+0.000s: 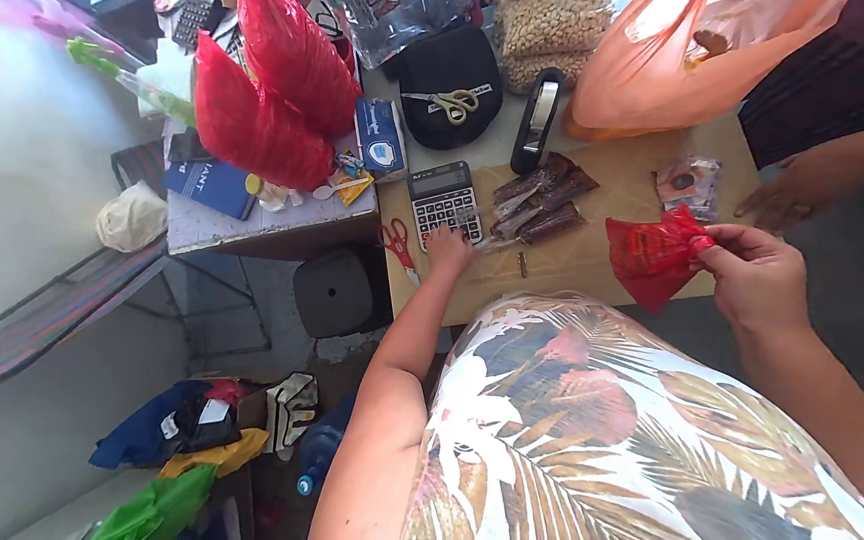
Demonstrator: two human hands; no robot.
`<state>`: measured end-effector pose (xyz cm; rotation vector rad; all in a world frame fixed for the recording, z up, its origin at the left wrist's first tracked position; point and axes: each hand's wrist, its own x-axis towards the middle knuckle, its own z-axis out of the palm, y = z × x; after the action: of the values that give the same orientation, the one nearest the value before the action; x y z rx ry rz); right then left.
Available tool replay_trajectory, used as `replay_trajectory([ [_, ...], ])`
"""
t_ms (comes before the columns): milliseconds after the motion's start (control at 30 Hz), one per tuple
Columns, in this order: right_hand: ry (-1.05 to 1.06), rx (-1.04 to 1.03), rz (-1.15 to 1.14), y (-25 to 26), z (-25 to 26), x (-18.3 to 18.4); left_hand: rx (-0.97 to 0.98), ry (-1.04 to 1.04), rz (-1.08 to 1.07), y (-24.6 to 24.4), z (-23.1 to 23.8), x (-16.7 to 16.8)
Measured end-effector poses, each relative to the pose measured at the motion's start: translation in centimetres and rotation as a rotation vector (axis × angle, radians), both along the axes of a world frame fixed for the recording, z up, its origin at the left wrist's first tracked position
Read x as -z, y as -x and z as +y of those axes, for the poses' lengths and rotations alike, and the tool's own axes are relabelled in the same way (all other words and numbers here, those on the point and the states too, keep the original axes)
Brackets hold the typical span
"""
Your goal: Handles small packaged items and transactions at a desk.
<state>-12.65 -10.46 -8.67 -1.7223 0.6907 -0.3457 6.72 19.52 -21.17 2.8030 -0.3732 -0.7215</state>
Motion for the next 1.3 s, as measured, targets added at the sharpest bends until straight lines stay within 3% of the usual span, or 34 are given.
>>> replay_trajectory([
  [300, -0.029, 0.013, -0.001, 0.2, 0.0, 0.1, -0.041, -0.093, 0.002, -3.5, 0.3, 0.6],
  [633, -0.021, 0.031, -0.008, 0.3, -0.1, 0.0, -0.061, -0.027, -0.038, -0.9, 0.7, 0.8],
  [867, -0.010, 0.036, 0.011, 0.0, -0.3, 0.0, 0.089, -0.058, 0.007, 2.7, 0.2, 1.9],
  [1000, -0.027, 0.036, -0.010, -0.2, -0.2, 0.0, 0.138, -0.164, 0.039, 2.7, -0.6, 1.6],
  [1300, -0.040, 0.018, -0.003, -0.5, 0.2, -0.1, 0.122, -0.133, 0.031, 2.1, -0.9, 0.7],
])
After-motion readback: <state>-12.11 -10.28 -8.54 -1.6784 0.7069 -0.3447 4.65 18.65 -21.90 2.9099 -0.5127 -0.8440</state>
